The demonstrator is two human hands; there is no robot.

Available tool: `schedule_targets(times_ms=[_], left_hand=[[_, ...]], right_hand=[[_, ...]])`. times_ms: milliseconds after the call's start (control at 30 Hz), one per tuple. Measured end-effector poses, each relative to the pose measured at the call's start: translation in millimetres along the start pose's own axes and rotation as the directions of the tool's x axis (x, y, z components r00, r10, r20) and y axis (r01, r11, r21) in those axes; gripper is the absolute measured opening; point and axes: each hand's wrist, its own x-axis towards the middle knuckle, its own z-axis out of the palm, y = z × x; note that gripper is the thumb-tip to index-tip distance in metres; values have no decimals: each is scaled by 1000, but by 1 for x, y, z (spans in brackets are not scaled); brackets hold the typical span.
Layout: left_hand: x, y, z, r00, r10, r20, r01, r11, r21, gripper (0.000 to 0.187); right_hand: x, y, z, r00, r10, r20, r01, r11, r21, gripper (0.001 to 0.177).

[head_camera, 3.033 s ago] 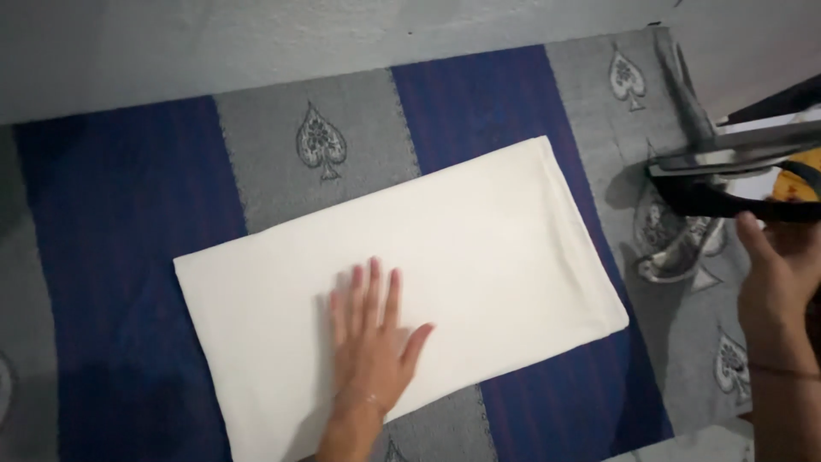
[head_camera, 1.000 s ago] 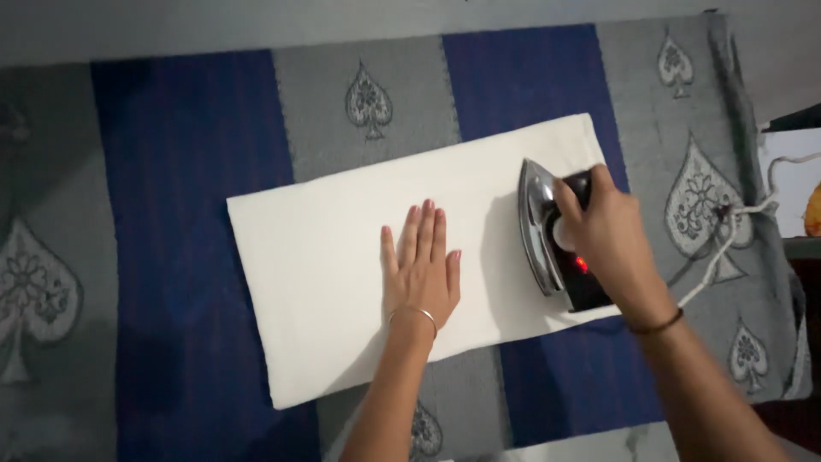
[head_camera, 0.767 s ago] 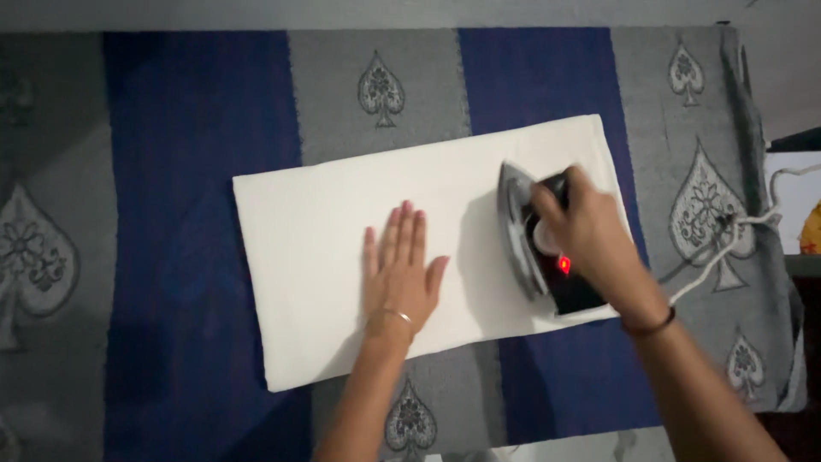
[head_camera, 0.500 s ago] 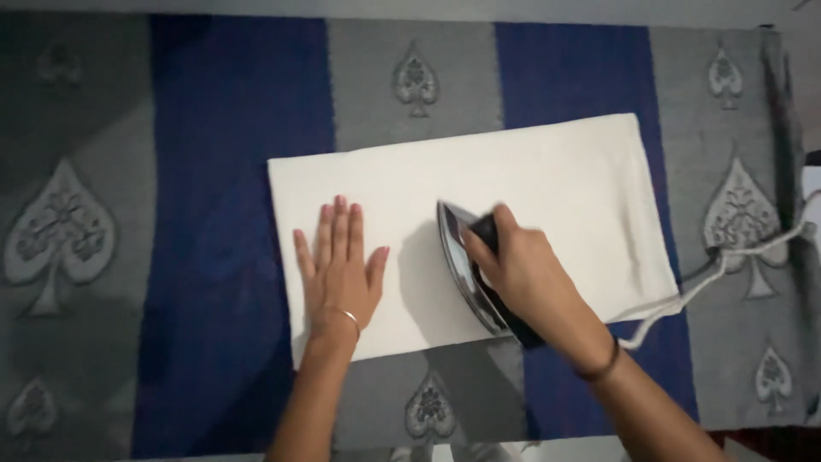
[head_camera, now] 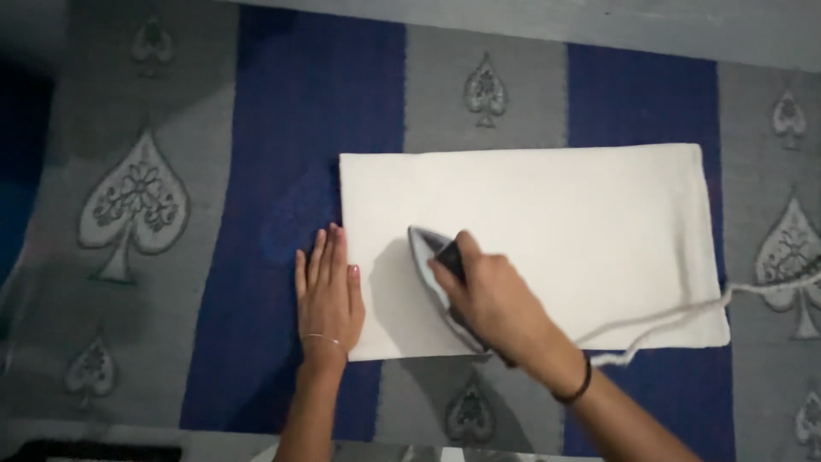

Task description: Ironing and folding a white piece of fabric on a bed surface.

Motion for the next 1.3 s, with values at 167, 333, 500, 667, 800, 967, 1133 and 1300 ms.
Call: schedule_targets(times_ms=[167, 333, 500, 667, 800, 967, 1133, 1300], left_hand=[[3, 5, -7, 999, -42, 4, 42, 998, -51, 54], [2, 6, -4, 1000, -12, 7, 12, 1000, 27, 52], [5, 7, -6, 999, -22, 29, 22, 1000, 23, 51], [5, 4, -3, 1000, -14, 25, 14, 1000, 20, 52], [2, 7, -7, 999, -30, 37, 28, 999, 42, 54], [4, 7, -8, 999, -32, 34, 31, 999, 36, 54], [3, 6, -5, 998, -51, 40, 49, 998, 42, 55], [4, 3, -4, 999, -33, 19, 33, 999, 41, 53]], right_hand=[[22, -41, 23, 997, -12, 79, 17, 998, -66, 38], [64, -69, 35, 995, -97, 34, 101, 988, -113, 40], [73, -73, 38, 990, -122, -74, 113, 987, -113, 40], [68, -44, 30, 991, -49, -126, 29, 987, -155, 39], [92, -31, 14, 975, -65, -212, 22, 980, -199, 40], [91, -21, 7, 960, -105, -260, 60, 983, -174, 41], [86, -1, 1, 955, -90, -281, 28, 976, -217, 45], [104, 3, -8, 950, -41, -308, -24, 979, -204, 43]])
